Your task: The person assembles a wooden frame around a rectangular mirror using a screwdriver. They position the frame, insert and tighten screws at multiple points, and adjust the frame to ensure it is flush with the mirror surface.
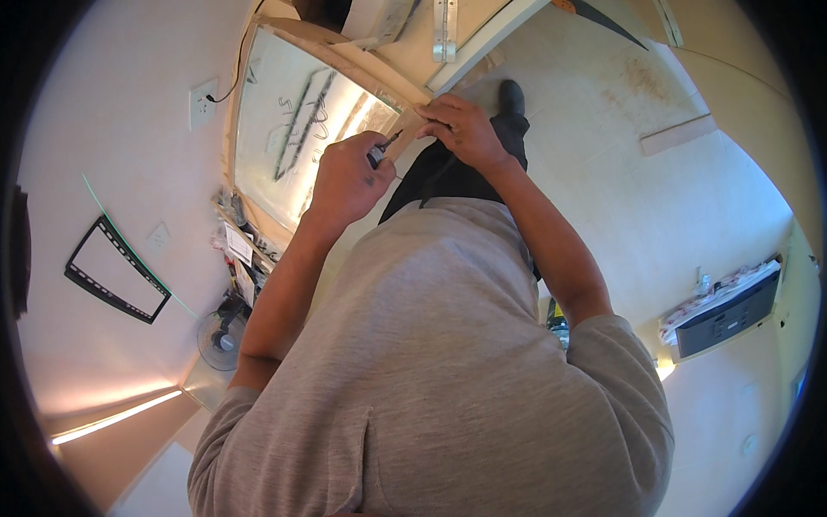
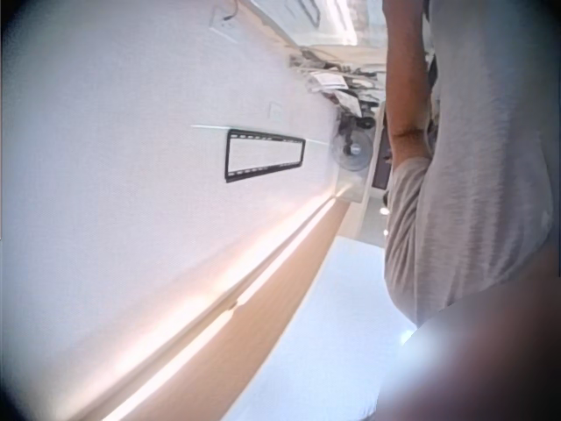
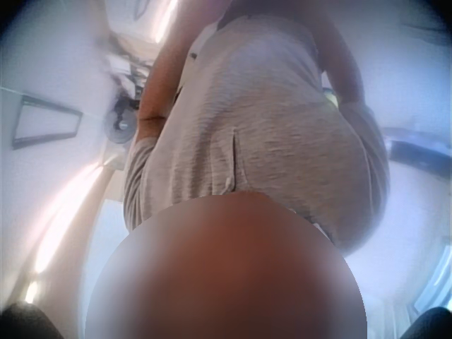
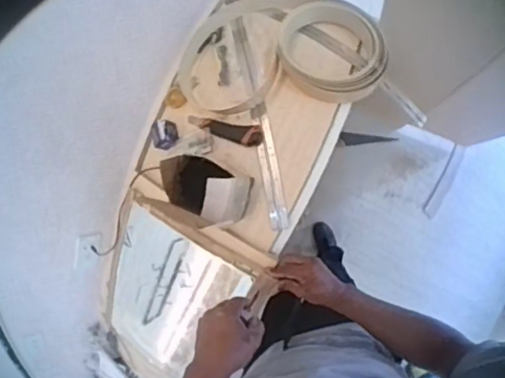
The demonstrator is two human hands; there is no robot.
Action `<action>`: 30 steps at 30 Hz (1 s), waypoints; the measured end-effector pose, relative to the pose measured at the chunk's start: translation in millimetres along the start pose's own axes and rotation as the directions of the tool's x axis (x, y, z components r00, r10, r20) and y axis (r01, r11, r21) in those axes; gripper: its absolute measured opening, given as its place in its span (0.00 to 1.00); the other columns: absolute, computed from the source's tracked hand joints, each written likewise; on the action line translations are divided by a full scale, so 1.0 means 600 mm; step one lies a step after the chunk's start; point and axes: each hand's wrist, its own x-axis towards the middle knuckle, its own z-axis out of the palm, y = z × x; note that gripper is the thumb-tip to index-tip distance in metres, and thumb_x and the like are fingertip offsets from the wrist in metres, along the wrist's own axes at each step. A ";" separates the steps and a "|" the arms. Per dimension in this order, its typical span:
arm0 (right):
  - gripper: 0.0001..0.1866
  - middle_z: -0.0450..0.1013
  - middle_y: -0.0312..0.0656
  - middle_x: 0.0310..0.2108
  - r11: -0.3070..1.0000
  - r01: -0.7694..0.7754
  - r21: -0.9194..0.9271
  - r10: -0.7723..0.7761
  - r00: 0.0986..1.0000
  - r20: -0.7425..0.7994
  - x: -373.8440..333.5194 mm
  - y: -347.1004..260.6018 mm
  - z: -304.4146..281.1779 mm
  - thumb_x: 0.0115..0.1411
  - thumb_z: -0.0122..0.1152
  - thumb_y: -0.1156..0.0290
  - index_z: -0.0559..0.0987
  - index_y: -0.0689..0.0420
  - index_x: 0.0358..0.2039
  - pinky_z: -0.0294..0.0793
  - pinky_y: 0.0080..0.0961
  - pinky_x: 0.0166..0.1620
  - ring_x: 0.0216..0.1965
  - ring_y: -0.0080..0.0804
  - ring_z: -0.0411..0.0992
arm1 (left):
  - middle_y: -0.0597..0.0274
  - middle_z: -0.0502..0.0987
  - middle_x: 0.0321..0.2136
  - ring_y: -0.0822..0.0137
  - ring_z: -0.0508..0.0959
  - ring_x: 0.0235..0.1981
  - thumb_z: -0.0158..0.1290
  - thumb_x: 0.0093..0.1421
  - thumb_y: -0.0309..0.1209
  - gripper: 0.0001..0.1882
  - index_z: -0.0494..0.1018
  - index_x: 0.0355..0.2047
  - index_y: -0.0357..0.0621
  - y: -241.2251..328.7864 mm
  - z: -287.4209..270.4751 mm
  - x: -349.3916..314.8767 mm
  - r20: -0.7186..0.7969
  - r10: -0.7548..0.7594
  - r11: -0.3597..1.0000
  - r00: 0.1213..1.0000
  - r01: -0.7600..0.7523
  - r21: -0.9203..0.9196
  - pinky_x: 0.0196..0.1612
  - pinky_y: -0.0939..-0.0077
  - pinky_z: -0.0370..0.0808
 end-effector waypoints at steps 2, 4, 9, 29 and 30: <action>0.19 0.75 0.46 0.33 0.999 0.055 -0.004 -0.055 0.997 -0.061 -0.002 -0.001 0.003 0.53 0.72 0.73 0.81 0.64 0.46 0.73 0.31 0.37 0.32 0.41 0.74 | 0.40 0.80 0.33 0.45 0.82 0.35 0.58 0.51 0.30 0.18 0.80 0.41 0.35 -0.001 -0.002 0.001 0.007 0.016 1.000 1.000 -0.016 0.006 0.43 0.58 0.78; 0.18 0.75 0.47 0.35 0.999 0.025 -0.020 -0.026 0.999 -0.029 -0.005 -0.001 0.002 0.54 0.69 0.79 0.81 0.65 0.47 0.75 0.29 0.40 0.36 0.38 0.75 | 0.40 0.80 0.34 0.43 0.81 0.38 0.56 0.51 0.29 0.17 0.79 0.40 0.34 -0.001 -0.003 0.001 0.022 0.037 0.999 0.999 -0.038 0.032 0.45 0.55 0.78; 0.18 0.74 0.47 0.37 1.000 0.011 -0.018 -0.011 1.000 -0.012 -0.007 0.007 0.004 0.56 0.66 0.84 0.80 0.66 0.48 0.77 0.27 0.41 0.37 0.36 0.78 | 0.41 0.80 0.34 0.44 0.81 0.37 0.57 0.51 0.29 0.17 0.79 0.41 0.36 0.002 0.000 0.010 0.060 0.061 0.994 0.996 -0.066 0.086 0.44 0.55 0.78; 0.18 0.76 0.48 0.36 0.996 0.045 0.079 -0.039 0.996 -0.081 -0.011 0.013 0.013 0.56 0.70 0.70 0.82 0.61 0.47 0.74 0.35 0.40 0.36 0.47 0.76 | 0.45 0.81 0.34 0.48 0.82 0.36 0.56 0.55 0.33 0.16 0.81 0.40 0.35 0.009 -0.017 0.032 0.142 0.129 0.976 0.981 -0.151 0.159 0.43 0.61 0.77; 0.19 0.76 0.47 0.36 0.997 0.065 0.036 -0.062 0.994 -0.089 -0.012 0.013 0.014 0.56 0.70 0.72 0.81 0.61 0.48 0.74 0.33 0.39 0.36 0.44 0.76 | 0.45 0.81 0.33 0.50 0.82 0.35 0.56 0.56 0.33 0.16 0.81 0.40 0.34 0.003 -0.021 0.035 0.116 0.124 0.989 0.985 -0.133 0.070 0.43 0.62 0.77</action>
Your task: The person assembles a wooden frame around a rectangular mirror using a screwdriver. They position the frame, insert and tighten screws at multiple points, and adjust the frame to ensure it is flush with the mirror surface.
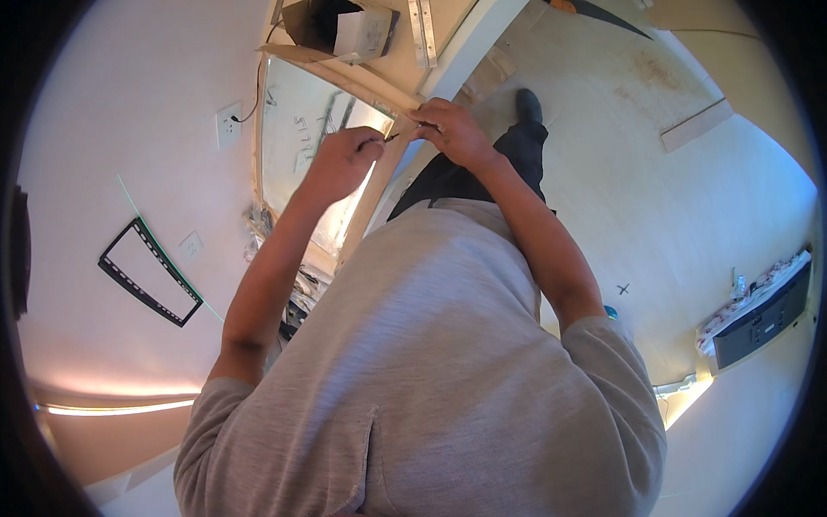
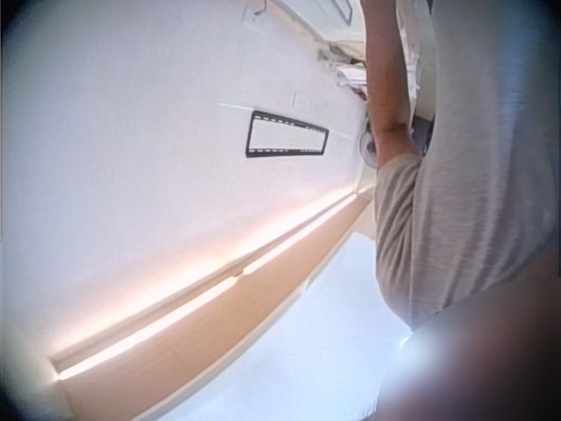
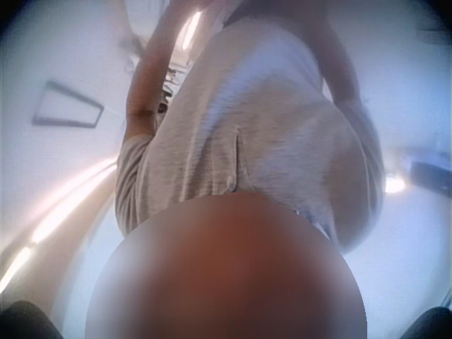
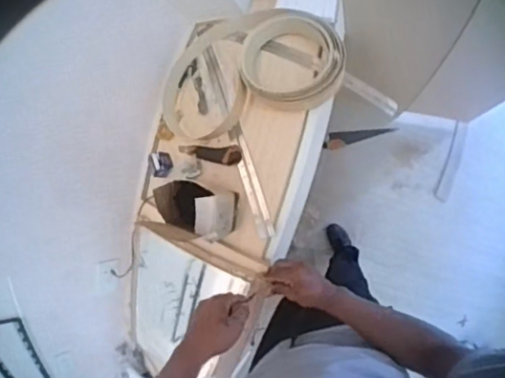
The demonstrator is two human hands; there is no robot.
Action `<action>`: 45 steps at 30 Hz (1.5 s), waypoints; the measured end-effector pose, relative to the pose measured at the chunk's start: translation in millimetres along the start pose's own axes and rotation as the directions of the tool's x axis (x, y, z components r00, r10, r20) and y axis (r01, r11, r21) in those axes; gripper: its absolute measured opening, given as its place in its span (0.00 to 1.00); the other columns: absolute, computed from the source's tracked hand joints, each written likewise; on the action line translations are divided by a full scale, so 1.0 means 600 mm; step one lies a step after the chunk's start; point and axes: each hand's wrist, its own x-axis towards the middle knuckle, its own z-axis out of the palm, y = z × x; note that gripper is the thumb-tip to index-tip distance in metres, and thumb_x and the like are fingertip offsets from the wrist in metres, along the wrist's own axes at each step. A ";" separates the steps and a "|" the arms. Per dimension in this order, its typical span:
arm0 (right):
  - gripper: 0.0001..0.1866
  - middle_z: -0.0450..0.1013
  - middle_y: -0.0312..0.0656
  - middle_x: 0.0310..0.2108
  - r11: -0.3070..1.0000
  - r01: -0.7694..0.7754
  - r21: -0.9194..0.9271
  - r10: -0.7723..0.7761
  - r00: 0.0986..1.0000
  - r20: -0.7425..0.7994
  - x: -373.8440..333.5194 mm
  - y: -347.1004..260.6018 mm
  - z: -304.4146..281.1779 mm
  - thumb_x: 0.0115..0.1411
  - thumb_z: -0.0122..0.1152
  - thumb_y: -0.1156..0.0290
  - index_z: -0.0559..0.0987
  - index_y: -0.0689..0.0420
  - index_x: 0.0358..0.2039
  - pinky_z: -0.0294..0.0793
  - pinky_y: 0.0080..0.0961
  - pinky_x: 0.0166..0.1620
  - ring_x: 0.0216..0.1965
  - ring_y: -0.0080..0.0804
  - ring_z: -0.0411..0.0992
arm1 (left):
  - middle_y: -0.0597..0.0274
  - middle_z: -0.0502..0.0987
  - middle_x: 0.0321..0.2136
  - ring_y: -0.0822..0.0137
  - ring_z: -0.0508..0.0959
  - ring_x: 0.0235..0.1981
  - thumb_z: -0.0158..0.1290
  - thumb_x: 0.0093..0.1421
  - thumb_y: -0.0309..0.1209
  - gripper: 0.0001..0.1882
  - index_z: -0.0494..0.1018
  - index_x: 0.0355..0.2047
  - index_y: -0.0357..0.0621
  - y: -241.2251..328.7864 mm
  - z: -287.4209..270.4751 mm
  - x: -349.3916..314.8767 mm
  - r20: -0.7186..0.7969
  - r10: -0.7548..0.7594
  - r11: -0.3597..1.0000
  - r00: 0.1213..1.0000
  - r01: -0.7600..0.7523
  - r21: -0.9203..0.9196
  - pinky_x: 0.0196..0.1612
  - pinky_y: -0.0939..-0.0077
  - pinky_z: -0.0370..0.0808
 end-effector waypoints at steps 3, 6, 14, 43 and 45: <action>0.20 0.76 0.46 0.36 0.998 0.023 -0.061 -0.024 1.000 -0.010 -0.002 0.000 -0.002 0.55 0.71 0.75 0.81 0.61 0.49 0.75 0.29 0.39 0.35 0.39 0.75 | 0.49 0.81 0.30 0.63 0.79 0.30 0.55 0.57 0.33 0.17 0.79 0.42 0.31 -0.015 0.002 0.000 0.016 -0.066 0.978 0.998 0.068 -0.197 0.38 0.69 0.75; 0.20 0.77 0.47 0.36 0.999 0.011 -0.052 -0.011 1.000 -0.007 -0.002 -0.002 -0.002 0.55 0.72 0.73 0.81 0.61 0.49 0.75 0.29 0.39 0.34 0.40 0.76 | 0.53 0.80 0.29 0.69 0.76 0.26 0.56 0.55 0.31 0.17 0.78 0.40 0.28 -0.019 0.012 -0.001 0.059 -0.177 0.933 0.982 0.187 -0.306 0.33 0.73 0.73; 0.15 0.80 0.45 0.38 0.928 -0.272 0.256 0.296 0.953 -0.062 -0.024 0.000 0.026 0.60 0.68 0.76 0.80 0.68 0.47 0.78 0.22 0.44 0.41 0.28 0.80 | 0.58 0.78 0.21 0.69 0.75 0.22 0.58 0.49 0.26 0.12 0.77 0.31 0.28 -0.015 0.011 0.022 0.215 -0.291 0.847 0.932 0.355 -0.395 0.28 0.75 0.71; 0.15 0.75 0.45 0.33 0.974 -0.135 0.180 0.180 0.948 -0.264 -0.027 -0.019 0.062 0.60 0.66 0.76 0.79 0.63 0.47 0.77 0.24 0.36 0.31 0.30 0.77 | 0.57 0.76 0.22 0.74 0.71 0.16 0.53 0.54 0.28 0.07 0.72 0.31 0.37 -0.007 -0.004 0.033 0.372 -0.399 0.669 0.838 0.544 -0.507 0.16 0.79 0.63; 0.14 0.75 0.46 0.32 0.978 -0.113 0.176 0.159 0.948 -0.275 -0.028 -0.018 0.061 0.59 0.66 0.76 0.80 0.64 0.46 0.77 0.25 0.35 0.29 0.32 0.77 | 0.58 0.76 0.22 0.74 0.71 0.16 0.54 0.54 0.28 0.07 0.72 0.31 0.37 -0.010 -0.004 0.037 0.388 -0.351 0.684 0.852 0.516 -0.515 0.17 0.79 0.63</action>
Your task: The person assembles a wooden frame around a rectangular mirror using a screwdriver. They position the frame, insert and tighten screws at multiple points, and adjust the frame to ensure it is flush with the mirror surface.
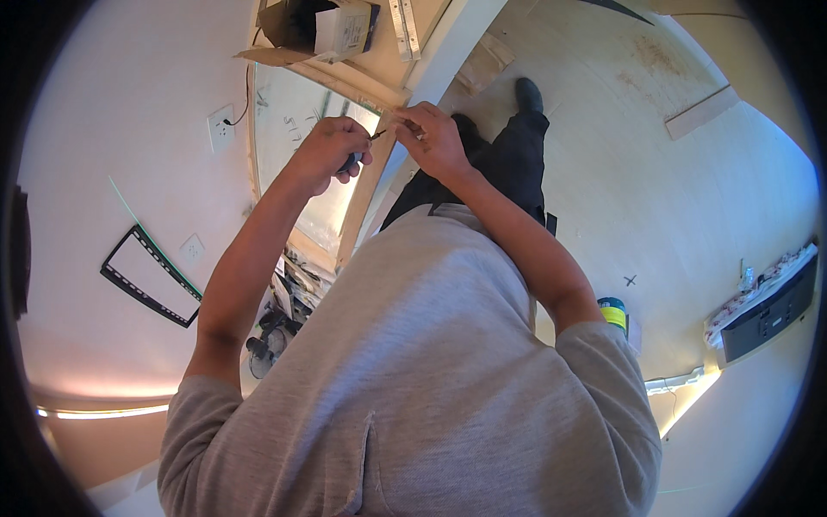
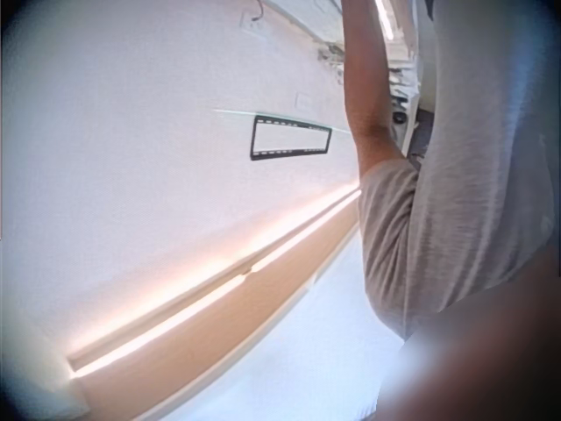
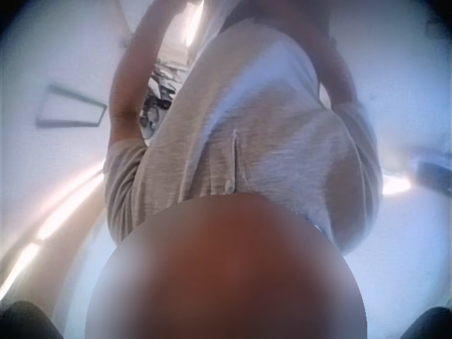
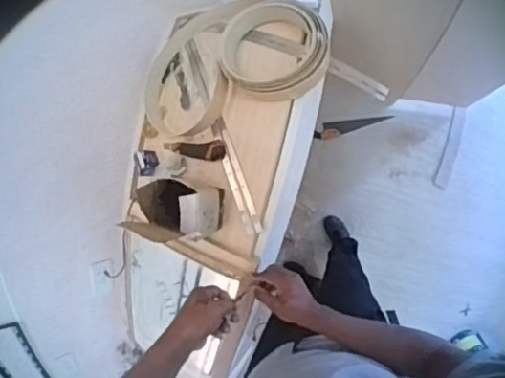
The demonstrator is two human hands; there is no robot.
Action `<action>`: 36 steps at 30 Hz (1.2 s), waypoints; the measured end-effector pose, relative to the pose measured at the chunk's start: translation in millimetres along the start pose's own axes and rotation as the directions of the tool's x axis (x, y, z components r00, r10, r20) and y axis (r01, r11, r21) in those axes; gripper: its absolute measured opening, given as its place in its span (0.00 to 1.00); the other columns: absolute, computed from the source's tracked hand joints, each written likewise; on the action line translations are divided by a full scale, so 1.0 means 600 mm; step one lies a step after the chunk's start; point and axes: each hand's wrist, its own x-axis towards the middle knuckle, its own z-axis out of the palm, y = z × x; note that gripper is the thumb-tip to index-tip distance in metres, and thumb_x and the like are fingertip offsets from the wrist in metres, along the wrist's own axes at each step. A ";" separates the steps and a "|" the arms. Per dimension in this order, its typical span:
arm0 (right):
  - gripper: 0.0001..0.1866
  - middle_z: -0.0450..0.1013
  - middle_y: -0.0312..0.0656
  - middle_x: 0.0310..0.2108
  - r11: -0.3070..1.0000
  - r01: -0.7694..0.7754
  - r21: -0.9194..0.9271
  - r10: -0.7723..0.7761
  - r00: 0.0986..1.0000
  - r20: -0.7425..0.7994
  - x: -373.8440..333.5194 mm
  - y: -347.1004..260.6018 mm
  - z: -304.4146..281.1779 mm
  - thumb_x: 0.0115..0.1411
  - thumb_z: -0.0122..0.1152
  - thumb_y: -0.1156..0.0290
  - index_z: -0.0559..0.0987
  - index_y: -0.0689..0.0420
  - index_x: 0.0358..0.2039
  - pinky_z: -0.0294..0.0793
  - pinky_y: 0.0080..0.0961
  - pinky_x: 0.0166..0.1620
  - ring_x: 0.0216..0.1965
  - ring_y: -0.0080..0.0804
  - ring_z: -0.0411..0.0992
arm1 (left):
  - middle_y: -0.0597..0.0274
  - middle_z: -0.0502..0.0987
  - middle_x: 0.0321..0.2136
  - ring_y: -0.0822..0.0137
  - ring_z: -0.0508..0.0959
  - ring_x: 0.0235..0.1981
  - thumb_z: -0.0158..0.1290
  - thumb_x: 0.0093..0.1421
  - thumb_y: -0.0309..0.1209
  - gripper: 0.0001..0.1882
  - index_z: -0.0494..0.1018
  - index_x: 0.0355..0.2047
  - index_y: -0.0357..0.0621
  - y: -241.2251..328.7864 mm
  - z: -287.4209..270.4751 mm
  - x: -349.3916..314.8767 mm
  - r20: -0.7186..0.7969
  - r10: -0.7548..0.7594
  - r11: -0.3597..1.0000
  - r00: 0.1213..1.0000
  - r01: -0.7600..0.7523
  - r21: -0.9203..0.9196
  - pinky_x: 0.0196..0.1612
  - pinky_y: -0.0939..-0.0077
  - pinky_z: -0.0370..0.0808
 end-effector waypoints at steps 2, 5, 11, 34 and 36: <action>0.14 0.75 0.46 0.32 1.000 -0.002 0.017 0.002 1.000 0.001 -0.001 0.002 0.000 0.59 0.65 0.76 0.80 0.64 0.46 0.77 0.25 0.35 0.29 0.32 0.77 | 0.55 0.78 0.23 0.69 0.74 0.17 0.54 0.53 0.28 0.08 0.73 0.31 0.36 -0.001 0.006 0.000 -0.036 0.076 0.980 0.996 -0.068 0.189 0.19 0.74 0.68; 0.13 0.75 0.46 0.32 0.999 0.023 0.026 -0.023 1.000 -0.010 -0.001 0.007 0.003 0.59 0.65 0.77 0.80 0.64 0.45 0.76 0.25 0.34 0.29 0.32 0.77 | 0.51 0.79 0.25 0.59 0.79 0.23 0.56 0.51 0.29 0.10 0.75 0.32 0.36 0.001 0.022 -0.009 -0.005 0.415 0.670 0.910 -0.301 0.679 0.25 0.65 0.75; 0.15 0.75 0.46 0.33 0.999 -0.033 0.006 0.033 0.999 0.027 0.001 0.015 0.003 0.59 0.65 0.75 0.77 0.63 0.46 0.77 0.26 0.35 0.31 0.32 0.77 | 0.49 0.79 0.28 0.50 0.82 0.31 0.58 0.51 0.31 0.14 0.78 0.35 0.35 0.028 0.039 -0.033 0.302 0.308 0.020 0.902 -0.324 0.946 0.38 0.56 0.79; 0.11 0.75 0.44 0.33 0.994 -0.009 0.105 0.011 1.000 -0.020 -0.007 0.031 0.009 0.61 0.65 0.75 0.78 0.63 0.43 0.76 0.25 0.36 0.30 0.27 0.76 | 0.48 0.81 0.31 0.48 0.82 0.34 0.58 0.49 0.30 0.17 0.78 0.40 0.37 0.012 0.052 -0.029 0.225 0.325 -0.016 0.919 -0.233 0.972 0.43 0.56 0.78; 0.10 0.75 0.43 0.33 0.986 -0.035 0.166 0.039 0.999 -0.019 -0.004 0.037 0.009 0.61 0.64 0.75 0.78 0.63 0.42 0.75 0.24 0.35 0.30 0.25 0.75 | 0.48 0.81 0.30 0.51 0.83 0.33 0.58 0.51 0.30 0.16 0.77 0.40 0.36 0.014 0.049 -0.034 0.228 0.429 0.031 0.874 -0.266 0.963 0.39 0.58 0.79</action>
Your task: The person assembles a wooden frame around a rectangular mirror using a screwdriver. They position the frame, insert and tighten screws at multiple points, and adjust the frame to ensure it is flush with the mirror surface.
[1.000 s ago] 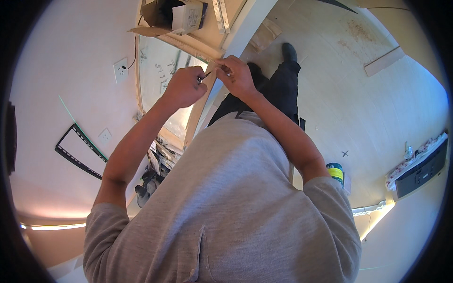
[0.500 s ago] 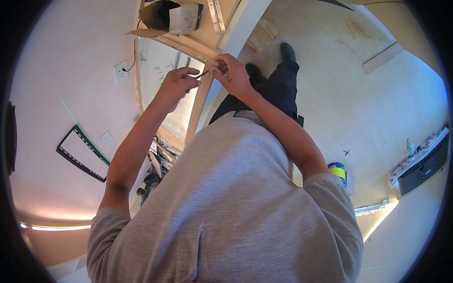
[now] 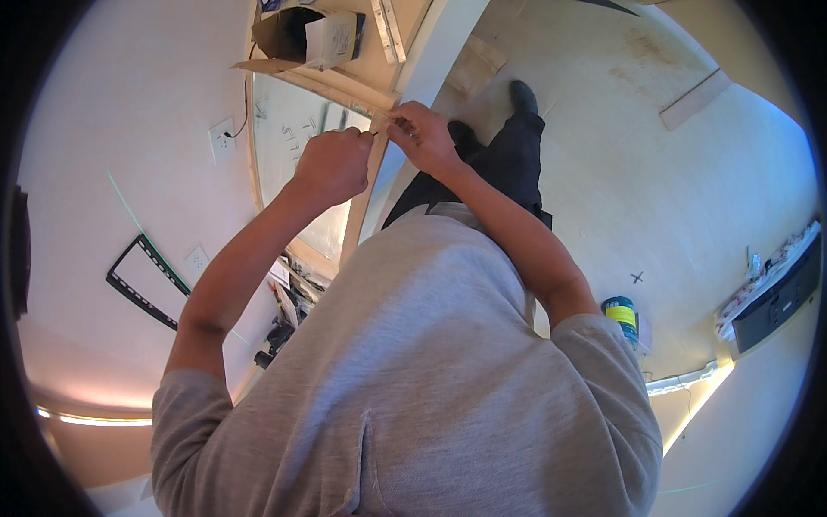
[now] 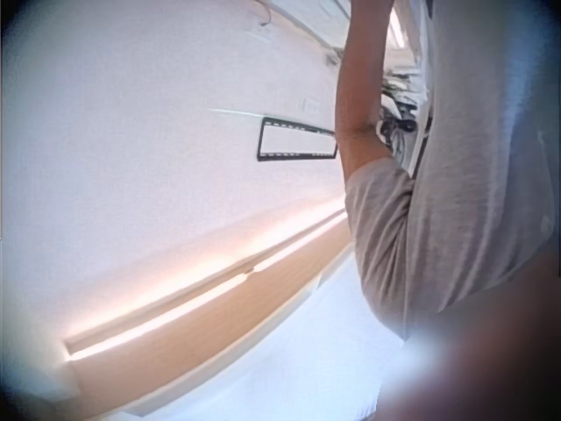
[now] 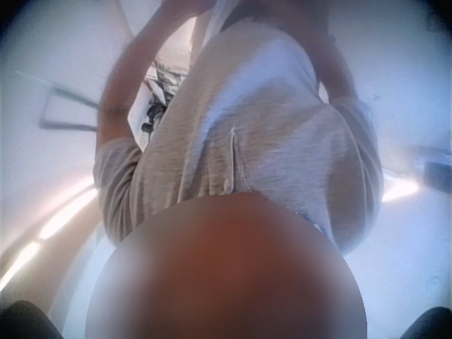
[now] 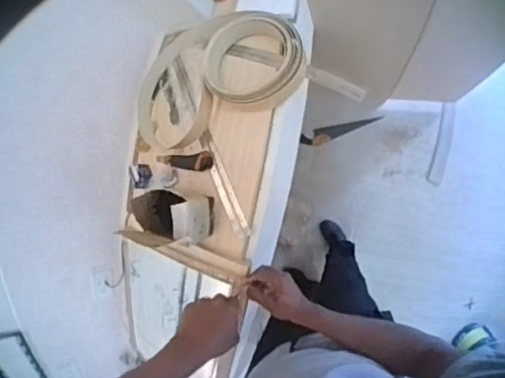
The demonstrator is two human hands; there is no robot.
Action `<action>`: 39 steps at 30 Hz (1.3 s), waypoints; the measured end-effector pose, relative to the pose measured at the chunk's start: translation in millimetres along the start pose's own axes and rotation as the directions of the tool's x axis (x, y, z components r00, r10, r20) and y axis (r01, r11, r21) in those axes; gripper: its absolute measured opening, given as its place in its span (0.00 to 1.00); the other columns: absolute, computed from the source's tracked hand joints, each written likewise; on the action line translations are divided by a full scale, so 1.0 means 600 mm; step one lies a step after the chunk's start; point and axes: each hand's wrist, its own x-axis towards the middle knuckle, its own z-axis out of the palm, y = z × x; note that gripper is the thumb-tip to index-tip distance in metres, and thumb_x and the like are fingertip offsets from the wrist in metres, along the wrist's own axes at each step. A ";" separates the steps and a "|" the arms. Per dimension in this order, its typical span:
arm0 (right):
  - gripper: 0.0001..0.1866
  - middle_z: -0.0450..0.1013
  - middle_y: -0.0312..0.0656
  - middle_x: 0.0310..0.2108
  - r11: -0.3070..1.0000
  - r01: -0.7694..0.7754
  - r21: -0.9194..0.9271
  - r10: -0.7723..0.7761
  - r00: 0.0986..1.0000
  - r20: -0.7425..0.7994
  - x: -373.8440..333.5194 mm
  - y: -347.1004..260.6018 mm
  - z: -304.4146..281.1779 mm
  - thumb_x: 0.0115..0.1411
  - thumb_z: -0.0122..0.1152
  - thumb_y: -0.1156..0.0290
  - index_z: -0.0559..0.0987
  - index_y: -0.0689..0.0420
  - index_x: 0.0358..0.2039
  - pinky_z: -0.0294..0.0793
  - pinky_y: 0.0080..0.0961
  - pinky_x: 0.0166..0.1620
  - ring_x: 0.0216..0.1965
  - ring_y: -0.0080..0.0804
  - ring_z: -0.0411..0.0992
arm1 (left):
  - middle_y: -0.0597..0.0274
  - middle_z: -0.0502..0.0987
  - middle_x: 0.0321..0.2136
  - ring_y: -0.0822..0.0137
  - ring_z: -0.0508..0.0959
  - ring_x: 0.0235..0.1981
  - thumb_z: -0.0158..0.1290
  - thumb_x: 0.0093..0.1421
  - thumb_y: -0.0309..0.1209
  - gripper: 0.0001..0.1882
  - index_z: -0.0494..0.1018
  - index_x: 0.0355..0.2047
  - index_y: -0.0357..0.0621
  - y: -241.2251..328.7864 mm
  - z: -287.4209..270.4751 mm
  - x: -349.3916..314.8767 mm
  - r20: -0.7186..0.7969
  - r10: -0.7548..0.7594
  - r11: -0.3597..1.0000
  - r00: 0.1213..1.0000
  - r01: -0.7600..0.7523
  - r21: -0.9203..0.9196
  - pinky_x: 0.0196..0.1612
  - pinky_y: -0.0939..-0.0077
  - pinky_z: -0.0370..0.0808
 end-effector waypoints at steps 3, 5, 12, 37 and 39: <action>0.09 0.74 0.41 0.32 0.989 -0.061 0.133 0.062 0.998 -0.008 -0.001 0.004 0.009 0.62 0.64 0.74 0.77 0.64 0.41 0.74 0.22 0.34 0.30 0.21 0.73 | 0.49 0.81 0.26 0.56 0.81 0.25 0.56 0.52 0.30 0.13 0.77 0.37 0.35 -0.011 0.008 -0.007 -0.110 -0.189 0.875 0.976 0.116 -0.470 0.31 0.63 0.77; 0.09 0.74 0.41 0.32 0.979 -0.109 0.171 0.113 0.994 -0.012 -0.001 0.004 0.011 0.63 0.65 0.73 0.77 0.64 0.40 0.73 0.21 0.34 0.30 0.19 0.73 | 0.48 0.80 0.24 0.59 0.79 0.19 0.55 0.52 0.30 0.13 0.78 0.36 0.33 -0.023 0.019 -0.006 0.054 -0.375 0.528 0.926 0.261 -0.808 0.27 0.66 0.75; 0.08 0.74 0.34 0.31 0.993 -0.111 0.047 0.109 0.993 0.041 -0.003 -0.001 0.005 0.66 0.61 0.76 0.75 0.65 0.44 0.69 0.16 0.35 0.32 0.14 0.70 | 0.47 0.81 0.29 0.57 0.81 0.24 0.54 0.50 0.27 0.12 0.77 0.34 0.31 -0.032 0.024 0.000 0.027 -0.319 0.673 0.947 0.246 -0.697 0.27 0.65 0.77; 0.08 0.73 0.34 0.32 0.993 -0.120 -0.010 0.120 0.993 0.005 0.001 -0.009 0.010 0.64 0.62 0.75 0.74 0.64 0.41 0.70 0.17 0.35 0.32 0.15 0.70 | 0.56 0.82 0.36 0.55 0.82 0.31 0.59 0.51 0.29 0.18 0.78 0.44 0.42 -0.032 -0.003 0.004 0.032 0.182 0.974 0.983 -0.185 0.129 0.32 0.60 0.78; 0.09 0.72 0.34 0.32 0.989 -0.145 0.006 0.145 0.989 0.000 0.003 -0.008 0.012 0.64 0.62 0.75 0.74 0.63 0.41 0.70 0.17 0.36 0.33 0.15 0.70 | 0.56 0.81 0.37 0.58 0.81 0.26 0.61 0.52 0.29 0.21 0.77 0.48 0.39 -0.035 -0.003 -0.002 -0.076 0.158 0.987 0.984 -0.159 -0.005 0.28 0.65 0.77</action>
